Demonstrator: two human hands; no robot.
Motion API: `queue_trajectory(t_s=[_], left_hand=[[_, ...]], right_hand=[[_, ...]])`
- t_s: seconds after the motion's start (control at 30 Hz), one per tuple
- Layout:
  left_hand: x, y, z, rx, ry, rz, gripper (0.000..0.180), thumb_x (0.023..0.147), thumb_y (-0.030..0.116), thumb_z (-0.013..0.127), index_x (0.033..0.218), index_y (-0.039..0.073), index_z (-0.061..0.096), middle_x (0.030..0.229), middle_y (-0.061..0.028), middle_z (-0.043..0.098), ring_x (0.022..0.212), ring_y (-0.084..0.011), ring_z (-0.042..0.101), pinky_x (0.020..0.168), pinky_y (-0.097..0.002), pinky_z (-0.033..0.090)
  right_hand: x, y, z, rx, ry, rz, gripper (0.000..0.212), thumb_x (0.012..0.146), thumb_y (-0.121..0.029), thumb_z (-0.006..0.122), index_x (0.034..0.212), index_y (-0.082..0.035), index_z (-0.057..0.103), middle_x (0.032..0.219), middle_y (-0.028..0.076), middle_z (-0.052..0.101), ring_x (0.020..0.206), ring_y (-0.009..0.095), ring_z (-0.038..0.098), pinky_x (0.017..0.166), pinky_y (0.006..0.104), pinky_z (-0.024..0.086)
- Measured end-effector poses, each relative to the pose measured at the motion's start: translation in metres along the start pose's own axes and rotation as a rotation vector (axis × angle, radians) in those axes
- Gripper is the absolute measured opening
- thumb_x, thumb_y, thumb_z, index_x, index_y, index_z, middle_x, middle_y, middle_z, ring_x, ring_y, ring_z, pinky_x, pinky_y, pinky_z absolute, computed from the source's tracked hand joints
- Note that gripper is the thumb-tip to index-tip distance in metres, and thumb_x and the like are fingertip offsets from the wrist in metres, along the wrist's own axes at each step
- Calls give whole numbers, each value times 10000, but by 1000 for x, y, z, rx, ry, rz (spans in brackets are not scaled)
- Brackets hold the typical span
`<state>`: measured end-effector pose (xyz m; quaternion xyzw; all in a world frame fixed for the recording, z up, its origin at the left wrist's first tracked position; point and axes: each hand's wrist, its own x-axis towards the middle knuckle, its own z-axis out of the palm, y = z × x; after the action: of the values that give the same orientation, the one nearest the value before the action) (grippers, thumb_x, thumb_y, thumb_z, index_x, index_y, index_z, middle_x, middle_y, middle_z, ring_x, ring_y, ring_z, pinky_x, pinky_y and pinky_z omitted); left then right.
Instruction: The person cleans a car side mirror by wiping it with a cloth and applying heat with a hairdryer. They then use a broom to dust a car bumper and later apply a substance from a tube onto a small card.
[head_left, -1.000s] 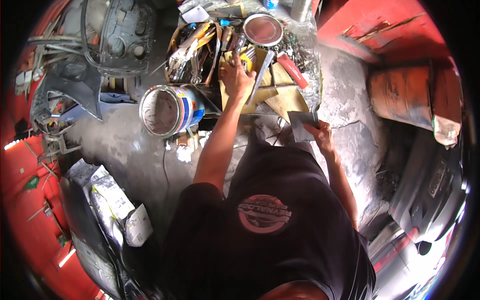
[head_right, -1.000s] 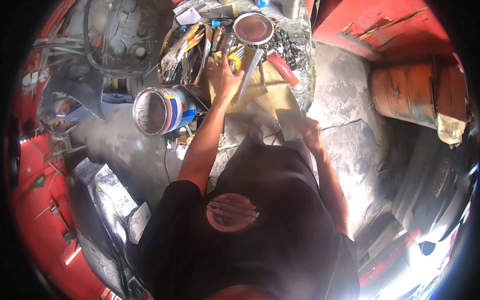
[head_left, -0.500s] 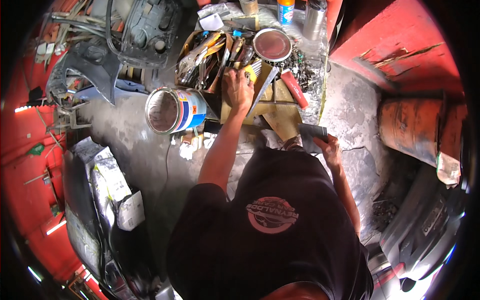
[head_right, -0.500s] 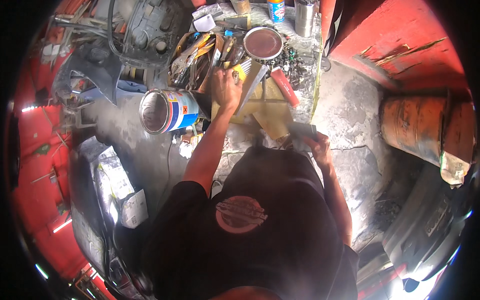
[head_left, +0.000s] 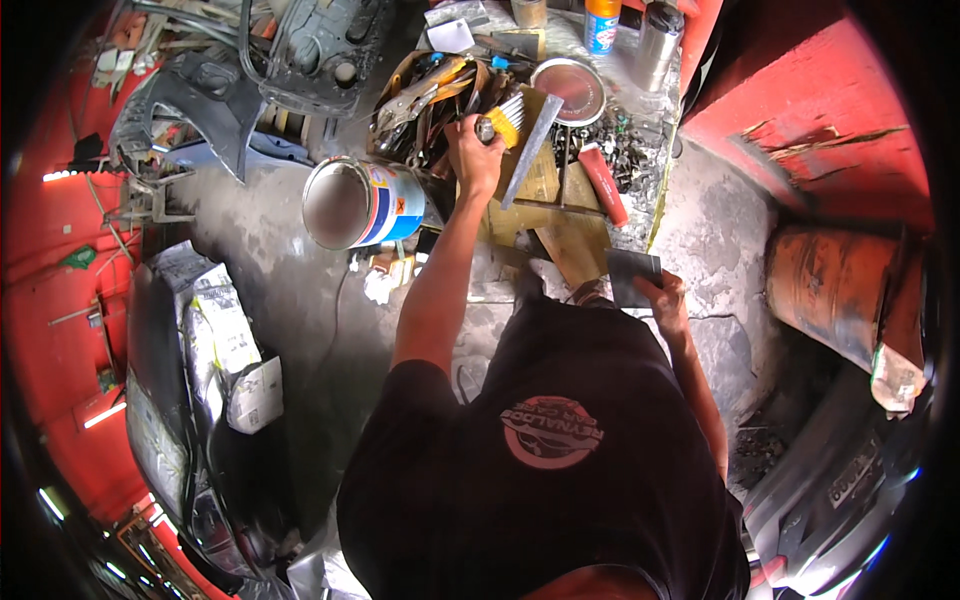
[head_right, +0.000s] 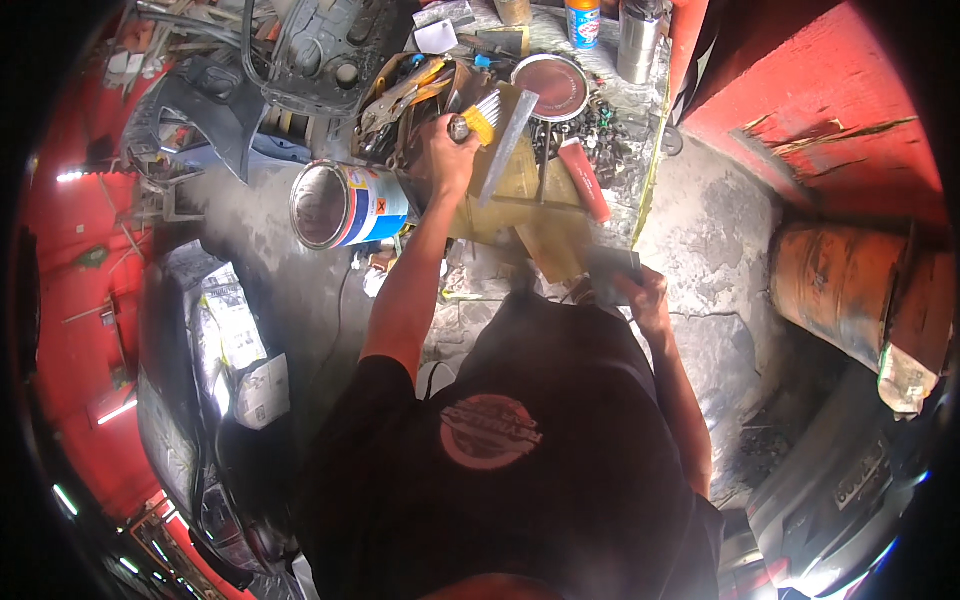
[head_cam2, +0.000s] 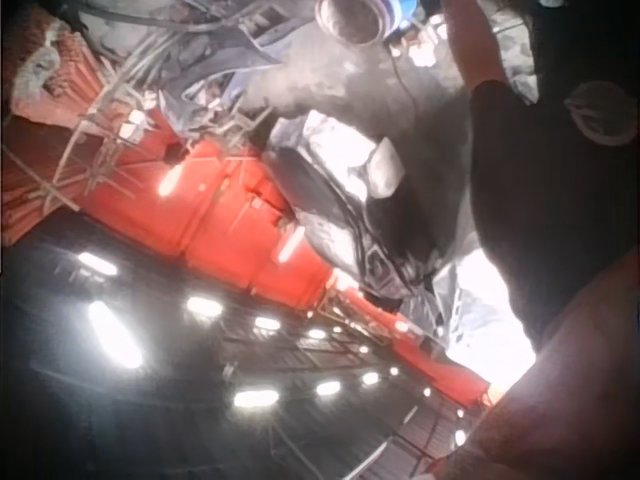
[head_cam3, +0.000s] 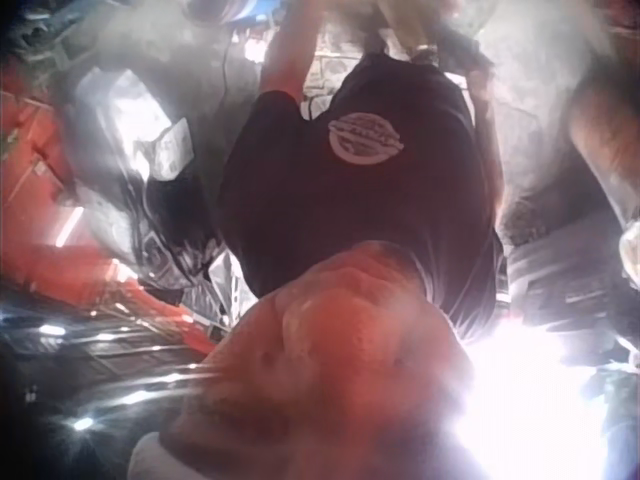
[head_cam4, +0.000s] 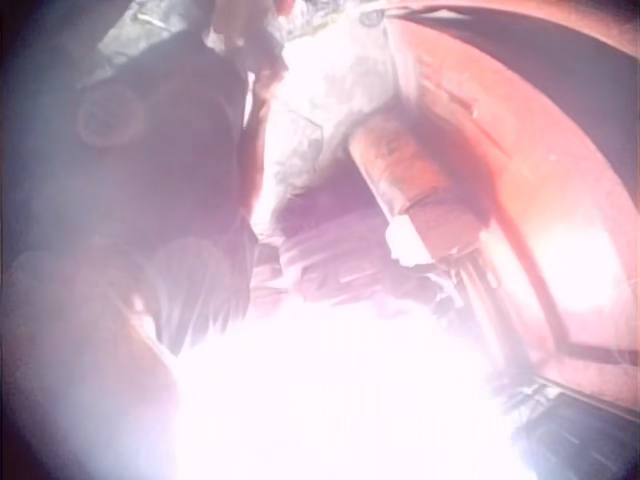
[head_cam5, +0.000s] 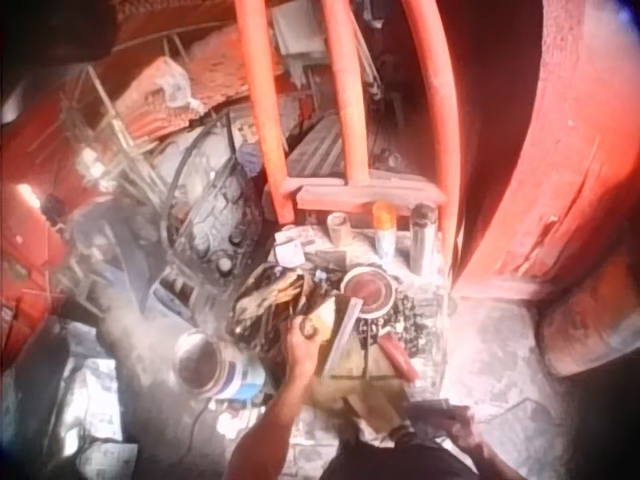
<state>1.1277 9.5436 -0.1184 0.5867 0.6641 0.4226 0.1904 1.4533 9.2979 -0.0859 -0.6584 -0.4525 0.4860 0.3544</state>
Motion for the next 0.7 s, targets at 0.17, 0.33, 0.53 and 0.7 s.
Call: queue_trajectory(t_s=[0.17,0.33,0.53,0.7], left_hand=[[4,-29,-3,-117,16,-63,441,729,89,828,1132,43,654,1116,-185,566,1045,-377,585,897,-466,475],[21,34,-47,-26,236,19,449,719,90,838,1135,26,681,1079,-211,591,1049,-377,592,925,-478,489],[108,-51,-63,62,79,-191,470,700,162,846,1119,-3,712,1110,-276,605,998,-427,633,881,-485,532],[97,-26,-55,409,-31,-218,552,716,237,870,1214,66,705,1218,-276,586,1079,-430,649,945,-478,543]], right_hand=[[5,20,-2,-95,-57,-191,225,859,-158,721,967,39,740,797,49,725,723,99,591,669,311,485],[4,29,2,42,-73,-104,442,882,-350,641,1036,57,715,875,88,730,794,134,627,727,332,508],[7,33,8,150,-67,-78,220,865,-144,706,1000,27,733,812,35,716,746,90,584,693,312,479],[4,37,-5,17,-149,-113,1073,822,-870,492,1158,139,633,997,186,728,890,225,683,797,371,558]])
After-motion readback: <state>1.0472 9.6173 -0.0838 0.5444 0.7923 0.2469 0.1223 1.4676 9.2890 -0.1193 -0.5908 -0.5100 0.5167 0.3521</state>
